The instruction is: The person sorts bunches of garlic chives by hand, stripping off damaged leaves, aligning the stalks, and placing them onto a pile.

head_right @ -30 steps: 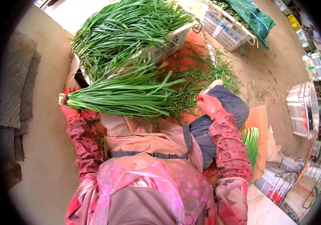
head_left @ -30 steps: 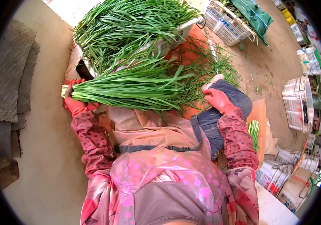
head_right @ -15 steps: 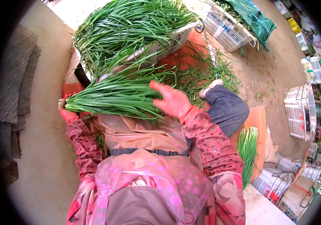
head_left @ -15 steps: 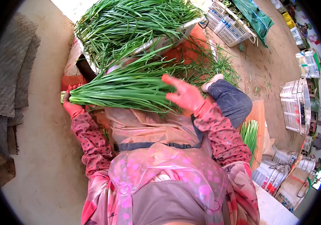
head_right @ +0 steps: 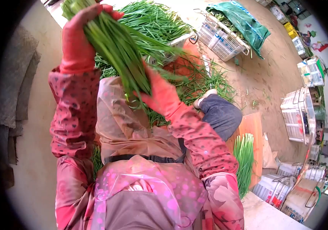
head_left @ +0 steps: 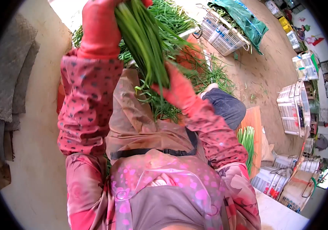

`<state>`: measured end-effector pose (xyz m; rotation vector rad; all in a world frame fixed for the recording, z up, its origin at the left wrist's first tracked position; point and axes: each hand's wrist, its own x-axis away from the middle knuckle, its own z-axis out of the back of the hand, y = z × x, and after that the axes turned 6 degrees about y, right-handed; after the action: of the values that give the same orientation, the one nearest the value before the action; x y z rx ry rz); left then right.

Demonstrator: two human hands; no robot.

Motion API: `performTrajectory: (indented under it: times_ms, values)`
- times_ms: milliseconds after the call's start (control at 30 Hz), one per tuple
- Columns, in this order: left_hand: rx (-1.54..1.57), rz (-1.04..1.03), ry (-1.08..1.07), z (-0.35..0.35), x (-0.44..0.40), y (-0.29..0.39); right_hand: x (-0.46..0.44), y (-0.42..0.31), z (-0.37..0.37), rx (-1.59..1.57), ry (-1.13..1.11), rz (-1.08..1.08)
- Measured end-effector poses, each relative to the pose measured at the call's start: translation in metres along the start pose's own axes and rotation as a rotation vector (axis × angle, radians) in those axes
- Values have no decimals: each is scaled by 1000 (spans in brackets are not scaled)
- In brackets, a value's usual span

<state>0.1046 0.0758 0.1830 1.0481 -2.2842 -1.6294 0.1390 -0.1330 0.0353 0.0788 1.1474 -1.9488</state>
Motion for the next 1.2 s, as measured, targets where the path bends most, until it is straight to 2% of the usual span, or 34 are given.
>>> performTrajectory:
  times_ms: [33, 100, 133, 200, 300, 333, 367, 400, 467, 533, 567, 600, 667, 733, 833, 933, 1000, 1067, 1133, 1167, 1200]
  values:
    - [47, -71, 42, -10, -4, 7, 13, 23, -3, 32, -311, -309]
    - [43, -166, 93, -11, -25, 11, 64, 88, -2, 178, -644, -521]
    - [48, -184, 87, -13, -37, 9, 83, 103, 1, 469, -958, -478]
    - [82, -177, 232, -23, -55, 2, 88, 86, -4, 562, -1211, -451]
    - [131, -123, 229, -60, -73, -13, 62, 26, -7, 26, -825, -256]
    - [136, -114, 215, -77, -73, -14, 49, 10, -18, -1, -647, -134]
    - [187, -78, 195, -92, -69, -16, 29, -2, -24, -74, -563, -133]
    - [244, -47, 165, -108, -63, -15, 14, -1, -37, -183, -297, -11]
    - [464, 48, 80, -124, -54, -23, -32, 2, -33, -328, 18, -51]
    - [505, 126, 124, -129, -42, -33, -64, 21, -4, -740, 229, -46]
    - [553, 194, 124, -122, -36, -47, -80, 62, 9, -1358, 147, -319]
    - [548, 218, 89, -107, -40, -71, -82, 76, 28, -1582, 167, -387]
    - [622, 333, 122, -96, -30, -112, -68, 88, 64, -1731, 225, -251]
    - [735, 485, 96, -86, -26, -170, -41, 95, 99, -1778, 268, -71]
    - [801, 629, -71, -91, 3, -233, 26, 103, 148, -1774, 309, 147]
    - [841, 760, -202, -89, 19, -285, 116, 100, 186, -1691, 449, 93]
    - [944, 845, -280, -90, 28, -314, 194, 90, 207, -1622, 589, -130]
    - [890, 860, -259, -93, 45, -332, 266, 75, 219, -1620, 748, -298]
    - [917, 940, -282, -89, 62, -334, 316, 43, 234, -1096, 1033, -820]
    - [912, 960, -256, -89, 65, -337, 330, 30, 238, -1094, 1045, -829]
    - [943, 949, -274, -89, 64, -343, 337, 18, 242, -879, 1097, -1062]
